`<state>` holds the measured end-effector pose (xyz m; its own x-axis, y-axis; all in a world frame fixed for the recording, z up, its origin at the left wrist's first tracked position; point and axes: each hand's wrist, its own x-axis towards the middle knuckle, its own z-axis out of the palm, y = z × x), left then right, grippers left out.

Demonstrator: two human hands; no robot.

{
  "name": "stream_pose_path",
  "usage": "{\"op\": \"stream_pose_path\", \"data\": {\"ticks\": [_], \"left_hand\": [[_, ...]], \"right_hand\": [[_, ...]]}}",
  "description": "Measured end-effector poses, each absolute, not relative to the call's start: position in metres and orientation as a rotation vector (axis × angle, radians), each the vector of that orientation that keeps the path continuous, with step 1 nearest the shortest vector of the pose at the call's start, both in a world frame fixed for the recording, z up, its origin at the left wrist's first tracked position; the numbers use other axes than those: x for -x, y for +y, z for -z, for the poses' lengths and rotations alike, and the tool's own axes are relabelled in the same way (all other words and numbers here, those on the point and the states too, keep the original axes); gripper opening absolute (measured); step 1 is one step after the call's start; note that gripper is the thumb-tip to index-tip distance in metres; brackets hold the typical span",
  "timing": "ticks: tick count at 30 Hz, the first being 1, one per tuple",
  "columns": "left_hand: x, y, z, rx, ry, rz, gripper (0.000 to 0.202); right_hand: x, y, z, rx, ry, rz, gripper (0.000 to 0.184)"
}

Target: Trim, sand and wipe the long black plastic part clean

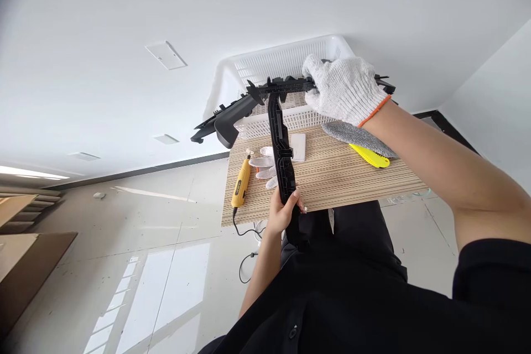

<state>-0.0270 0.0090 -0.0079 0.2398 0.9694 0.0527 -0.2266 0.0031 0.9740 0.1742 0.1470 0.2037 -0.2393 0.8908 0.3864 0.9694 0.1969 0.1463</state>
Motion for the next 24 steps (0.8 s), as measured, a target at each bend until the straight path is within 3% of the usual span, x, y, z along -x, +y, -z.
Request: {"op": "stream_pose_path", "data": {"ticks": [24], "left_hand": [[0.0264,0.008,0.0071,-1.135,0.874,-1.154,0.034]], "right_hand": [[-0.1715,0.1464,-0.2049,1.873,-2.274,0.502,0.058]]}}
